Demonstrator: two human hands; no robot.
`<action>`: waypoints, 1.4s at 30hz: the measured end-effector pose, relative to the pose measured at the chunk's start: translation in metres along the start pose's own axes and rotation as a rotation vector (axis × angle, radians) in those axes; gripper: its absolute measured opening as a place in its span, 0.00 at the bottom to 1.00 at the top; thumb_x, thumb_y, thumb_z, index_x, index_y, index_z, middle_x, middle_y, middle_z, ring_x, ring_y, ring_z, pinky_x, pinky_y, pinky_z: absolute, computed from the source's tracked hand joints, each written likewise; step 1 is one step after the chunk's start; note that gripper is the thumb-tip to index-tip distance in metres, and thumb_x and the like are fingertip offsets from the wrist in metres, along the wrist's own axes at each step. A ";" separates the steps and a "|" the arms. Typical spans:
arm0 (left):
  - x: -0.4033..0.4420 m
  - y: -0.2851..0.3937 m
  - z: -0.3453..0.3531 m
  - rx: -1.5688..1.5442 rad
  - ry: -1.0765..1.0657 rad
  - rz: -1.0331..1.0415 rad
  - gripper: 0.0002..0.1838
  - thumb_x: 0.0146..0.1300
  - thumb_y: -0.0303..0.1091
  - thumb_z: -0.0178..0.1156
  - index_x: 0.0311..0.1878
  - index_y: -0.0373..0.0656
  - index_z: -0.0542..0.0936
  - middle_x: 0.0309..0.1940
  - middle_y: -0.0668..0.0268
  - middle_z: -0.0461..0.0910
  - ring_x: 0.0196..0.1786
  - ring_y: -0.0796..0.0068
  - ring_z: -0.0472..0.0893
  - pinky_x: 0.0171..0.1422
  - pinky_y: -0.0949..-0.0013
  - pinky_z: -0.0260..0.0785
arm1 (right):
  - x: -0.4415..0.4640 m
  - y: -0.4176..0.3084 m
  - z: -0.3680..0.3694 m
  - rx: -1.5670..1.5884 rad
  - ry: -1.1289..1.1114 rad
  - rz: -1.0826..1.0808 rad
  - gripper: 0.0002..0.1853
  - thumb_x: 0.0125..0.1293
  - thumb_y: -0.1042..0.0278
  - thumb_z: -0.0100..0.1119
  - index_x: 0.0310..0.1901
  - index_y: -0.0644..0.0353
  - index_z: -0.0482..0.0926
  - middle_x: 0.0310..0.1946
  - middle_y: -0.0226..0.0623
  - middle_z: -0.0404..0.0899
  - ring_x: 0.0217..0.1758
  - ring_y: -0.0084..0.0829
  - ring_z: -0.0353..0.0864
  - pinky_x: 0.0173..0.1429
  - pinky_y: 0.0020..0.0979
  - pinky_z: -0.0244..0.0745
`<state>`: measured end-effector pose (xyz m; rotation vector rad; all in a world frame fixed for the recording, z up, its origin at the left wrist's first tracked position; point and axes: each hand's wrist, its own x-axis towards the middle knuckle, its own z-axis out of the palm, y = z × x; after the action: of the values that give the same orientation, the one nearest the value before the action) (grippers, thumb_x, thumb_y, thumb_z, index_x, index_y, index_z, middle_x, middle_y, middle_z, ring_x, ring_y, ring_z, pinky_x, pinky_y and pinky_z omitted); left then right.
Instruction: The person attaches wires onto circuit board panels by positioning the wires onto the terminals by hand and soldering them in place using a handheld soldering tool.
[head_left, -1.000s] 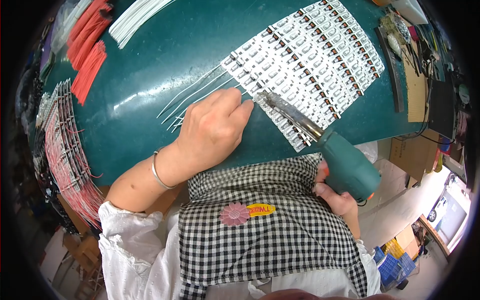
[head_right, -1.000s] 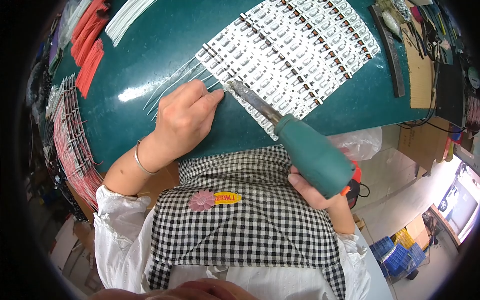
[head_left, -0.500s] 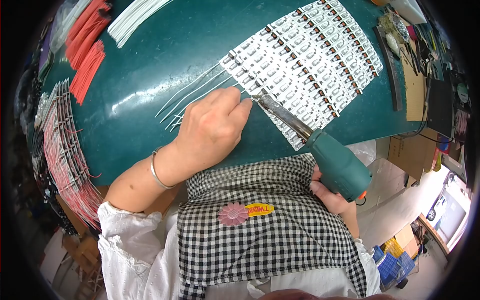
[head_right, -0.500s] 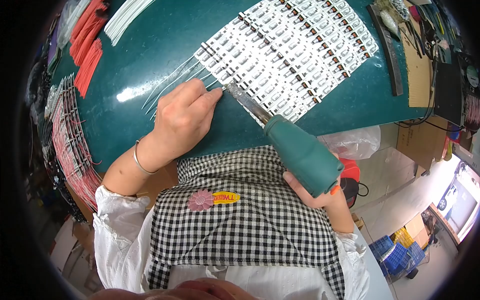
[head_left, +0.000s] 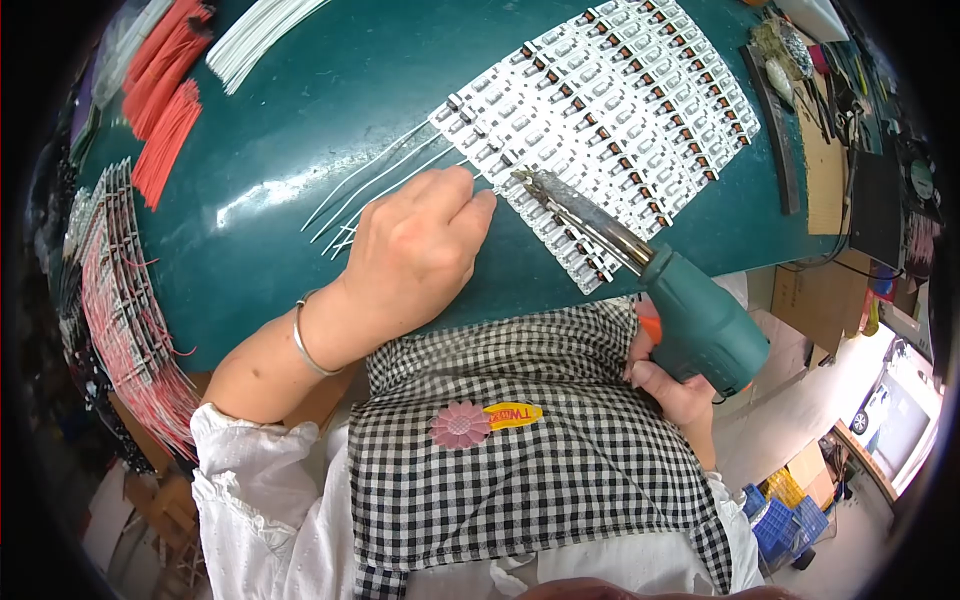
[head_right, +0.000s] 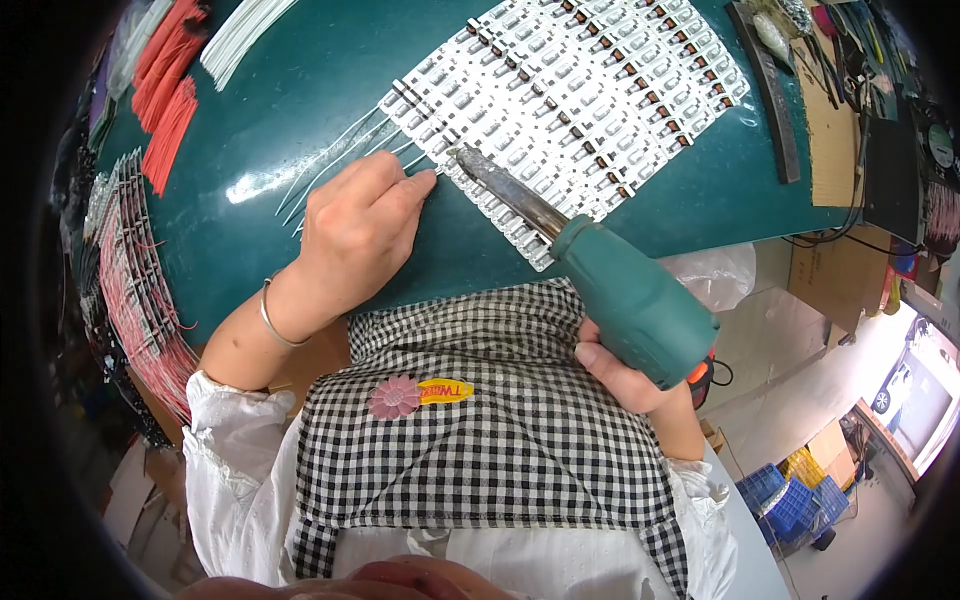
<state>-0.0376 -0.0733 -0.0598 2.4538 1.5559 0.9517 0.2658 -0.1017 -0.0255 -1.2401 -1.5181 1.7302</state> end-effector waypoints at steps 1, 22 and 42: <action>0.000 0.000 0.000 0.004 0.002 -0.002 0.12 0.45 0.17 0.68 0.36 0.37 0.82 0.24 0.65 0.70 0.25 0.68 0.75 0.26 0.66 0.67 | -0.001 0.001 -0.001 0.011 0.003 -0.005 0.08 0.55 0.81 0.63 0.37 0.65 0.80 0.27 0.32 0.77 0.30 0.26 0.75 0.36 0.29 0.71; -0.005 0.003 0.007 -0.061 0.027 0.062 0.14 0.44 0.16 0.67 0.37 0.36 0.83 0.23 0.65 0.72 0.23 0.69 0.74 0.23 0.68 0.66 | -0.016 0.009 -0.016 -0.094 0.029 0.083 0.08 0.53 0.77 0.69 0.35 0.63 0.82 0.28 0.31 0.81 0.29 0.28 0.78 0.35 0.30 0.73; 0.000 0.007 0.003 -0.055 -0.020 0.029 0.14 0.43 0.16 0.66 0.37 0.36 0.81 0.23 0.64 0.69 0.23 0.68 0.73 0.24 0.66 0.66 | -0.013 0.011 -0.012 -0.242 0.067 0.018 0.06 0.50 0.75 0.70 0.30 0.60 0.82 0.27 0.32 0.81 0.30 0.32 0.80 0.37 0.33 0.75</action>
<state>-0.0300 -0.0755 -0.0596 2.4471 1.4722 0.9579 0.2842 -0.1095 -0.0312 -1.4187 -1.7194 1.5334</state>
